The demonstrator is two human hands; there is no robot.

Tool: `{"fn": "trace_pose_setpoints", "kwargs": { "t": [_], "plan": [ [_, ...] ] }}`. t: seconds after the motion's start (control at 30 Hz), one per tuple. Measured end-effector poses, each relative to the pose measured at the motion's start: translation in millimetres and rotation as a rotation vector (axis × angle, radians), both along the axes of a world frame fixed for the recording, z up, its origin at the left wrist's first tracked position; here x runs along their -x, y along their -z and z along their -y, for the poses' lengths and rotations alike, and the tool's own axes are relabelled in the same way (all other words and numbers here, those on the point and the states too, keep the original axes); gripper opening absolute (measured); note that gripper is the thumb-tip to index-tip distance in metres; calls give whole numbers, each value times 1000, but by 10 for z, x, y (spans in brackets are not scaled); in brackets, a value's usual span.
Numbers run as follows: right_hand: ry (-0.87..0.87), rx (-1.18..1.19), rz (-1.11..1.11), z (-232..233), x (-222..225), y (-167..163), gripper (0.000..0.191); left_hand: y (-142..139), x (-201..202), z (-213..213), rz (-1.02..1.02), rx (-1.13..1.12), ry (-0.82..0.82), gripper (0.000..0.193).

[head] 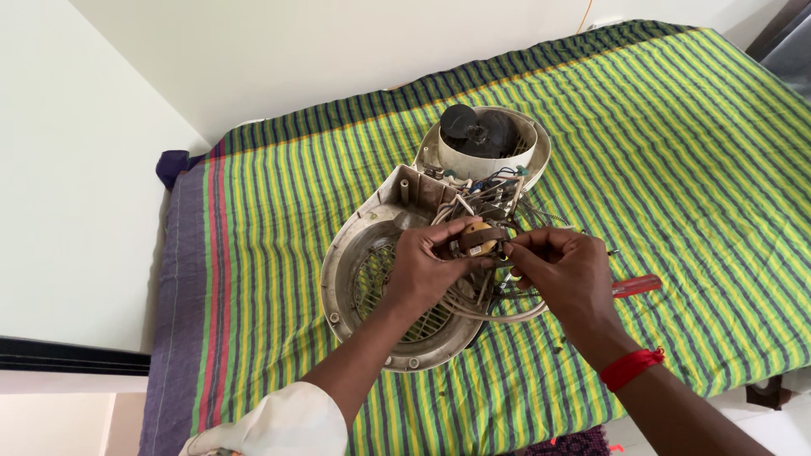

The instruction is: The person works on the internal wiring of a disassembled electric fan placed on a bed. They repeatedly connect and disconnect wires at a small terminal block, using a screwdriver to tighten the connections. The fan housing and motor are visible but not reassembled during the clip.

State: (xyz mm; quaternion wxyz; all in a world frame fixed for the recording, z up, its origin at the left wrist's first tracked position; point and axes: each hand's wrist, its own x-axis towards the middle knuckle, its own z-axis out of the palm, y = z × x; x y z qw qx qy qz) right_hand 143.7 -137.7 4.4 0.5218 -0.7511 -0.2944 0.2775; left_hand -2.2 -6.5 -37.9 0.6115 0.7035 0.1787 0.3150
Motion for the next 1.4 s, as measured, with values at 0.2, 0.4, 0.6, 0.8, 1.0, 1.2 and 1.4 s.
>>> {"fn": "trace_pose_setpoints", "kwargs": {
  "t": [0.2,0.4,0.6,0.8,1.0,1.2,1.4],
  "plan": [
    [-53,-95,-78,-3,-48,54,17,32,-16,-6,17,58,20,49],
    [-148,-113,-94,-15,-73,12,33,-45,9,28,17,-183,-2,44],
    [-154,-58,-118,-56,-108,-28,29,-251,-4,16,-193,-226,-4,55],
    [-121,-89,-113,-46,-105,36,27,-351,33,17,-113,-561,27,59],
    [-130,-181,-95,-57,-72,105,15,-402,83,33,-178,-596,10,51],
    [-25,-98,-14,-43,15,92,14,-459,92,110,-268,-565,-45,52],
    [-6,-151,-50,-64,58,91,15,-463,77,165,-317,-494,-58,51]
  ]
}}
